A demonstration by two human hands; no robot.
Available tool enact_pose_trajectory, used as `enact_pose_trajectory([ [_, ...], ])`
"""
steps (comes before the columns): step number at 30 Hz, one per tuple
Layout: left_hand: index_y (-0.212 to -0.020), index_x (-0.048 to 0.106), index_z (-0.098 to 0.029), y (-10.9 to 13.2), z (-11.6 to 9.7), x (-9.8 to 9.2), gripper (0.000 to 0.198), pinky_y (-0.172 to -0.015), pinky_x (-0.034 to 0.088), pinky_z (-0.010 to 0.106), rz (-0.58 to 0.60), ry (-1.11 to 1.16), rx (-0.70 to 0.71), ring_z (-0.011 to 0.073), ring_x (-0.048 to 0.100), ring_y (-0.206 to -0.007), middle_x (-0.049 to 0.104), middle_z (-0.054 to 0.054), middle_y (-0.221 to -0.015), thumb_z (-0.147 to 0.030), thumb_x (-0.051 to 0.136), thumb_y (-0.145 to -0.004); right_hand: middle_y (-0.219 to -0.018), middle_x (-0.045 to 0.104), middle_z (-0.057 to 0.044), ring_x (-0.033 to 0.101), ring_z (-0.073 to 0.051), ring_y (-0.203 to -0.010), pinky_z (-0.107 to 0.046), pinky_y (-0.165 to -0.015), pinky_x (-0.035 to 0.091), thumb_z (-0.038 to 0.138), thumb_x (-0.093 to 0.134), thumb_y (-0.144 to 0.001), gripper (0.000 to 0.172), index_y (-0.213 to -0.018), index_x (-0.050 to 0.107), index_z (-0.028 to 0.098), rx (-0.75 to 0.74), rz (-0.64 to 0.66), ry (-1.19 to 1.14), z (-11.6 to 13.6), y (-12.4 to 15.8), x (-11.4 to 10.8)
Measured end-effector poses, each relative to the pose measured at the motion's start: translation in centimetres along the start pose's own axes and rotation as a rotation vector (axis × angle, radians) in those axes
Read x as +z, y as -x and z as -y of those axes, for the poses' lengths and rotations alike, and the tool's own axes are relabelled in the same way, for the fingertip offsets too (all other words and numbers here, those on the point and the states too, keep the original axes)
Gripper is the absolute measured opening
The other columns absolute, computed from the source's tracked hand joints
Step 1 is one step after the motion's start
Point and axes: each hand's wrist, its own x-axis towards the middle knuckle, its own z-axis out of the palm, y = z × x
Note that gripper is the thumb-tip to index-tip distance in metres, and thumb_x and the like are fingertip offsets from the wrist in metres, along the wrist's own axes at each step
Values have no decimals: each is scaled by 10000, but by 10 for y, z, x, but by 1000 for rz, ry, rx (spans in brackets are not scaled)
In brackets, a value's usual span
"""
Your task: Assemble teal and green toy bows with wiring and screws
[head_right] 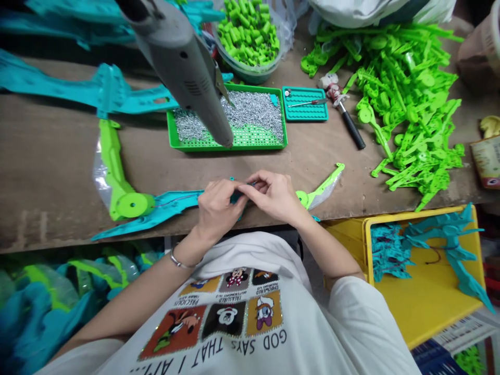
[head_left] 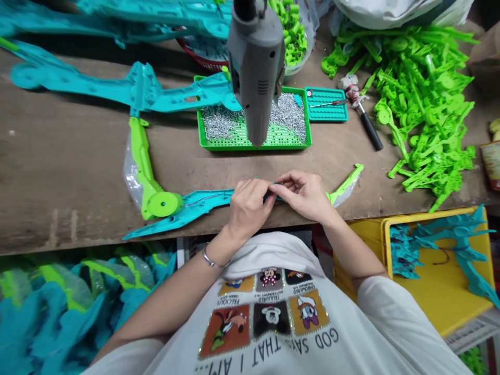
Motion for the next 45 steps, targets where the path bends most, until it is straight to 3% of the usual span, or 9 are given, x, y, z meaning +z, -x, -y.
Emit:
enact_pose_trajectory([
  [5,-1037,682,-225,7,-2,-10,88,-884,480,395,35,102,38,206,701,-894,781,35,-950,-218,635,-962,-794,734,-10,616,-105,-637,-223,-593,466,207,647,-827,138,-927,733,166,2,61,53,-5,-11,-16],
  [8,-1092,705,-234,11,-1,-15,181,-982,464,434,71,157,65,205,705,-972,793,36,-1036,-156,614,-957,-733,704,1,588,-105,-615,-223,-565,427,200,648,-802,134,-903,723,154,5,149,70,-5,-17,-25],
  [12,-985,733,-240,9,1,-17,141,-929,449,431,81,165,44,213,684,-946,795,20,-972,-166,615,-965,-689,672,10,544,-99,-601,-227,-564,390,270,705,-818,127,-856,705,148,-26,230,122,-4,-22,-28],
  [16,-879,674,-219,2,2,-16,97,-885,424,424,142,117,-55,235,643,-899,751,34,-874,-282,665,-953,-793,718,0,590,-106,-669,-237,-639,428,212,703,-837,77,-891,698,157,-97,285,170,3,-22,-29],
  [21,-1229,585,-200,-8,4,-18,333,-933,407,427,244,160,-102,277,622,-1099,725,93,-1181,-300,693,-929,-931,762,-9,671,-130,-794,-257,-758,477,118,645,-873,124,-952,718,180,-214,350,235,15,-19,-34],
  [24,-1231,581,-222,-14,5,-18,290,-999,385,446,296,218,-88,257,640,-1080,748,63,-1113,-248,648,-950,-956,777,-7,705,-150,-861,-270,-816,487,94,639,-875,158,-955,734,191,-262,323,298,16,-18,-36],
  [32,-1075,653,-226,-13,9,-6,138,-1060,349,501,173,28,62,246,637,-943,770,32,-958,-182,574,-971,-979,784,-39,724,-177,-930,-291,-868,514,116,655,-890,130,-972,735,178,-312,221,379,4,-14,-30],
  [41,-926,691,-224,-6,4,-2,120,-912,432,460,123,-46,64,263,632,-923,741,50,-858,-180,583,-954,-977,734,-100,591,-258,-945,-397,-875,498,103,523,-960,202,-1031,700,171,-511,107,731,-7,-11,-23],
  [45,-910,697,-234,2,4,-3,128,-894,440,445,51,-70,92,248,638,-912,771,36,-901,-173,597,-960,-1025,708,-109,568,-242,-941,-374,-866,503,148,468,-1026,262,-1001,724,195,-567,57,812,-11,-7,-17],
])
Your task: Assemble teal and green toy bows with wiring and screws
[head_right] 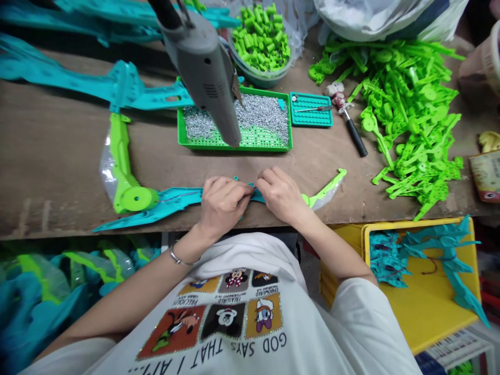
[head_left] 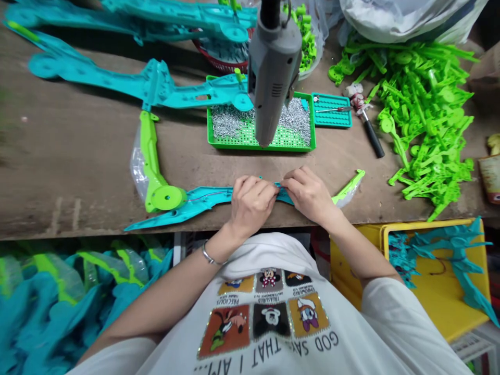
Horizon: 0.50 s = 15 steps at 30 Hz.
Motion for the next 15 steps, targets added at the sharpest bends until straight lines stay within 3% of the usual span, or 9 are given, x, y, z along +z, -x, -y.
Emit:
enact_pose_trajectory([
  [3,-980,711,-244,8,0,-2,138,-944,430,451,-30,3,20,228,649,-917,793,17,-982,-155,607,-964,-1055,708,-99,588,-219,-946,-342,-853,517,170,481,-1037,254,-996,730,201,-14,-40,-20,-2,3,10],
  [7,-1114,725,-264,19,-1,-6,238,-1022,408,484,15,4,32,230,658,-975,789,26,-1123,-134,594,-965,-1083,729,-93,639,-203,-978,-337,-891,542,164,501,-1030,239,-1016,736,206,0,-78,-98,-7,5,22],
  [12,-1272,699,-257,26,-4,-12,345,-1056,403,542,124,-33,3,293,627,-1117,715,101,-1320,-167,592,-957,-1060,740,-92,692,-185,-985,-311,-898,577,133,482,-1010,260,-1026,735,191,-30,-113,-155,-6,3,25],
  [15,-1334,669,-211,27,-5,-17,384,-1070,404,565,181,-58,6,335,593,-1185,655,142,-1408,-275,617,-960,-1039,750,-85,713,-172,-991,-291,-914,587,110,487,-995,260,-1118,705,179,-46,-166,-219,-5,1,24],
])
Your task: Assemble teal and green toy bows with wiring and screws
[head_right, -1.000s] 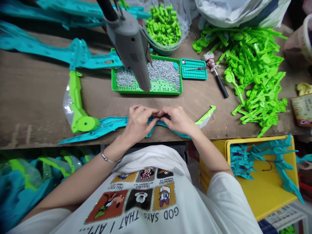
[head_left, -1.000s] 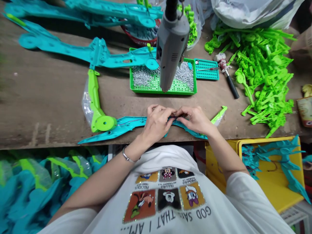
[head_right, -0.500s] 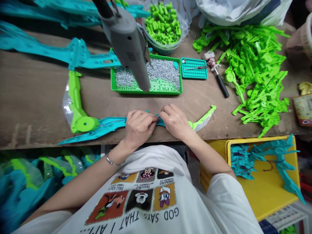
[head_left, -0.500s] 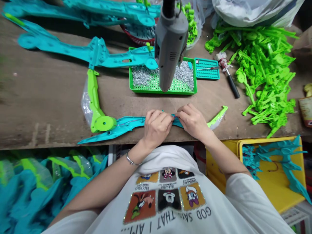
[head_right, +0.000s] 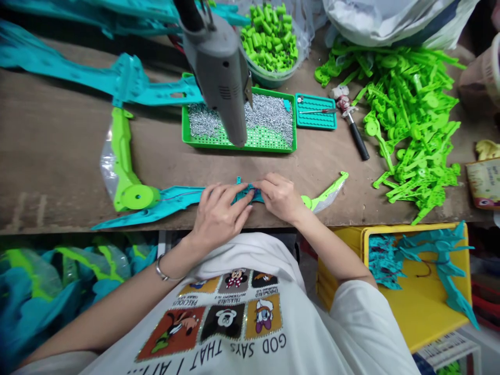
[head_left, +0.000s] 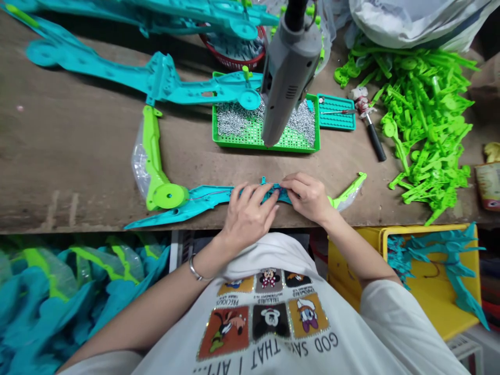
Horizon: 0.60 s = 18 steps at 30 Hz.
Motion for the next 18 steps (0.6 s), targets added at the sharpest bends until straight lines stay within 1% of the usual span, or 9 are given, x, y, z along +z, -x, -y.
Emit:
enact_pose_trajectory([
  [2,-1358,653,-175,1,-1,-3,428,-1087,404,565,16,-24,16,349,572,-1225,623,164,-1445,-338,622,-964,-1033,756,-65,727,-157,-970,-283,-919,595,105,508,-987,313,-1259,640,187,45,-34,-65,-1,0,1],
  [4,-1364,649,-161,3,-1,-4,439,-1103,405,550,20,-43,24,340,565,-1241,612,164,-1459,-350,619,-969,-1048,751,-46,736,-142,-929,-273,-895,610,116,547,-971,411,-1372,551,209,115,-56,-143,-2,1,4],
  [6,-1360,655,-165,4,-1,-4,426,-1115,405,536,23,-55,14,327,568,-1236,611,150,-1464,-338,618,-972,-1073,739,-39,739,-137,-906,-267,-865,627,131,575,-957,488,-1426,486,234,165,-68,-208,-4,2,7],
  [8,-1352,664,-171,4,-2,-3,416,-1118,405,531,24,-62,0,322,573,-1227,611,142,-1466,-335,622,-971,-1096,731,-43,741,-140,-917,-270,-860,634,132,585,-946,533,-1450,450,247,185,-74,-240,-5,2,9],
  [11,-1357,664,-175,4,-2,-2,418,-1123,401,532,24,-60,-5,319,575,-1226,612,141,-1467,-327,627,-969,-1095,733,-45,739,-153,-947,-292,-897,624,109,595,-921,526,-1414,478,248,181,-55,-231,-5,0,6],
  [14,-1363,662,-176,4,-2,-2,420,-1128,394,536,26,-59,-5,320,572,-1237,610,142,-1471,-319,625,-969,-1062,732,-52,728,-173,-960,-328,-924,608,98,603,-894,448,-1322,556,221,154,-1,-205,-4,-4,0],
  [18,-1366,658,-176,4,-2,-2,421,-1127,394,535,34,-68,-4,321,571,-1240,608,138,-1475,-318,619,-973,-1039,727,-58,720,-166,-950,-313,-897,601,98,591,-899,360,-1248,610,185,127,47,-272,-1,-10,-8],
])
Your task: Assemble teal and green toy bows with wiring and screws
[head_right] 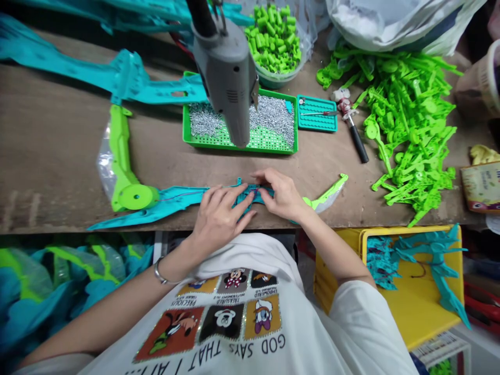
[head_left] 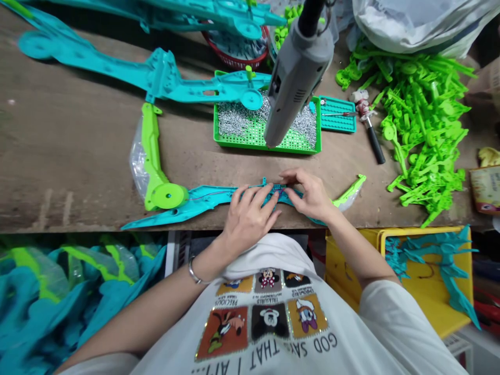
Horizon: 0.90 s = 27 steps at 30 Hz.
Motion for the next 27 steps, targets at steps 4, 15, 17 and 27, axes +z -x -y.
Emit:
enact_pose_trajectory([
  [4,-1360,661,-164,0,-1,0,416,-1126,400,530,-3,-14,5,320,578,-1229,611,140,-1472,-321,614,-978,-963,747,-37,720,-155,-868,-294,-832,595,133,602,-929,155,-1052,674,193,11,0,4,3,-3,-3],
  [15,-1367,653,-148,2,0,2,424,-1141,401,532,-11,-24,13,320,569,-1244,603,143,-1477,-318,610,-982,-1181,672,-160,696,-191,-1041,-330,-920,609,103,491,-988,286,-1163,713,144,-204,48,213,-7,-1,6],
  [17,-1360,657,-149,2,0,3,419,-1140,404,532,-21,-24,18,319,572,-1242,608,143,-1473,-312,620,-976,-1107,681,-138,699,-186,-994,-310,-871,612,151,512,-1011,252,-1145,725,160,-186,46,259,-10,0,8],
  [27,-1351,663,-155,3,0,4,418,-1159,402,548,-24,5,4,324,570,-1254,598,156,-1482,-278,653,-952,-1122,789,-75,757,-162,-1046,-290,-965,614,170,579,-1002,210,-1106,758,206,-106,34,125,-10,-2,11],
])
